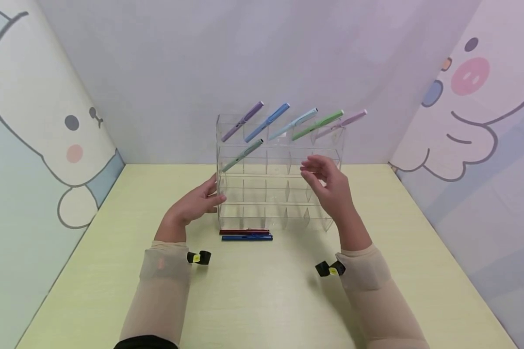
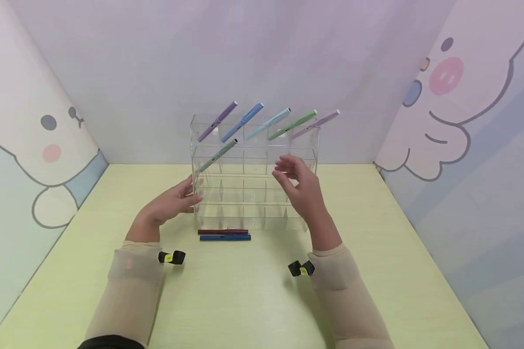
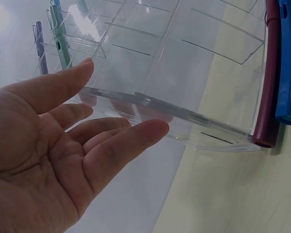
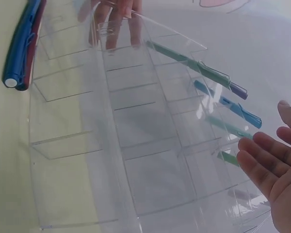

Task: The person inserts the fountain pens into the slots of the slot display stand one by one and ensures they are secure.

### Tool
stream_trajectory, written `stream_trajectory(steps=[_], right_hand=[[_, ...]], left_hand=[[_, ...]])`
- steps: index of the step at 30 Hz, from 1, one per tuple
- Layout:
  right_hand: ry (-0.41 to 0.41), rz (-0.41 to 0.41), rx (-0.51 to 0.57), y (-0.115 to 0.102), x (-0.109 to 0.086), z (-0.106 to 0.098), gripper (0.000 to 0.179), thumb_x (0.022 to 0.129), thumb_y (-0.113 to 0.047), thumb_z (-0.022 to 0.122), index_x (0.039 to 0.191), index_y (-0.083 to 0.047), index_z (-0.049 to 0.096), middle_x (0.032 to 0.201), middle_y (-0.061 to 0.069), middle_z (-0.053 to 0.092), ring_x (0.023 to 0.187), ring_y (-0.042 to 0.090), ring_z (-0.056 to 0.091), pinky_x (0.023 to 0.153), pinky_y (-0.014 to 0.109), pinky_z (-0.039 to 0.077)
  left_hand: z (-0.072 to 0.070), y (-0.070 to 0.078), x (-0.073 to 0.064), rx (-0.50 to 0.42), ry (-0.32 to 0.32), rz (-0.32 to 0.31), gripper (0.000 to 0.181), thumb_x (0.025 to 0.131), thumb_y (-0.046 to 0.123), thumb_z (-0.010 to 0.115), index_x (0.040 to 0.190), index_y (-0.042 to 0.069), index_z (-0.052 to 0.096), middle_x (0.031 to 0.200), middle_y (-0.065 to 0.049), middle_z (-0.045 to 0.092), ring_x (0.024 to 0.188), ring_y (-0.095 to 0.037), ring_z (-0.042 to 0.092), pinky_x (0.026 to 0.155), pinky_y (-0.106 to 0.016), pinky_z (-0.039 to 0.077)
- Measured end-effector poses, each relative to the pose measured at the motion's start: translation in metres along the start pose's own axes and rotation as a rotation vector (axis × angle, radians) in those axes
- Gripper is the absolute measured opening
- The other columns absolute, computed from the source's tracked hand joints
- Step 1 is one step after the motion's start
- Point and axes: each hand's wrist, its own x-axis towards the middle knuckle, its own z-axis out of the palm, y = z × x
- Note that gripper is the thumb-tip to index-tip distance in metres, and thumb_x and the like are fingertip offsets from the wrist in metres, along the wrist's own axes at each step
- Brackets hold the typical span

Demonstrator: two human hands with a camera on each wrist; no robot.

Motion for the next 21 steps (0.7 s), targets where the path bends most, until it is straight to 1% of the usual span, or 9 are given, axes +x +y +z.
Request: stream_trajectory(steps=[3,8,10,12,15,17,21], right_hand=[[-0.034,0.003,-0.02,0.001,-0.011,-0.002,0.035,0.096,-0.013,0.065,0.128,-0.005,0.056,0.116,0.01,0.069,0.105,0.021,0.068,0.089,0.014,0.05],[-0.075,0.02,-0.041,0.004,-0.024,-0.002,0.034,0.096,-0.016,0.065,0.128,-0.008,0.057,0.116,0.008,0.069,0.105,0.019,0.067,0.088,0.014,0.05],[-0.097,0.024,-0.049,0.005,-0.027,-0.001,0.033,0.096,-0.018,0.065,0.127,-0.008,0.057,0.116,0.008,0.068,0.106,0.018,0.067,0.089,0.016,0.052],[-0.128,0.033,-0.063,0.005,-0.03,0.0,0.034,0.096,-0.021,0.065,0.127,-0.009,0.057,0.116,0.007,0.068,0.106,0.016,0.066,0.09,0.022,0.054],[-0.203,0.06,-0.088,0.005,-0.033,0.002,0.034,0.097,-0.026,0.065,0.125,-0.009,0.058,0.114,0.004,0.067,0.103,0.015,0.066,0.087,0.03,0.056],[-0.275,0.082,-0.11,0.004,-0.036,0.004,0.034,0.097,-0.031,0.064,0.123,-0.009,0.06,0.111,0.001,0.067,0.1,0.014,0.066,0.085,0.034,0.057],[-0.428,0.094,-0.146,0.002,-0.039,0.012,0.029,0.096,-0.035,0.063,0.116,-0.013,0.064,0.106,-0.004,0.067,0.095,0.011,0.066,0.083,0.034,0.057]], left_hand=[[0.0,0.001,0.0,0.005,0.001,-0.005,0.072,0.103,0.028,0.053,0.151,0.056,0.007,0.163,-0.001,0.018,0.139,-0.039,0.04,0.105,-0.057,0.043],[0.001,0.001,-0.001,0.011,0.008,-0.016,0.073,0.103,0.024,0.052,0.151,0.055,0.006,0.164,-0.007,0.016,0.138,-0.037,0.042,0.105,-0.057,0.043],[0.001,-0.001,0.0,0.006,0.01,-0.014,0.073,0.104,0.023,0.051,0.152,0.054,0.006,0.164,-0.009,0.015,0.138,-0.038,0.042,0.105,-0.057,0.043],[0.001,-0.001,-0.001,0.002,0.011,-0.014,0.073,0.104,0.022,0.051,0.152,0.055,0.006,0.164,-0.01,0.015,0.138,-0.038,0.042,0.104,-0.056,0.043],[0.001,-0.002,0.0,-0.009,0.006,-0.009,0.073,0.104,0.021,0.051,0.152,0.055,0.007,0.164,-0.008,0.015,0.139,-0.04,0.04,0.104,-0.057,0.043],[0.001,-0.002,0.0,-0.008,0.002,-0.006,0.073,0.104,0.023,0.051,0.151,0.056,0.007,0.164,-0.006,0.016,0.139,-0.041,0.039,0.104,-0.057,0.043],[-0.001,-0.003,0.001,-0.012,-0.004,0.009,0.072,0.103,0.024,0.051,0.151,0.055,0.007,0.164,-0.004,0.016,0.139,-0.042,0.038,0.104,-0.057,0.043]])
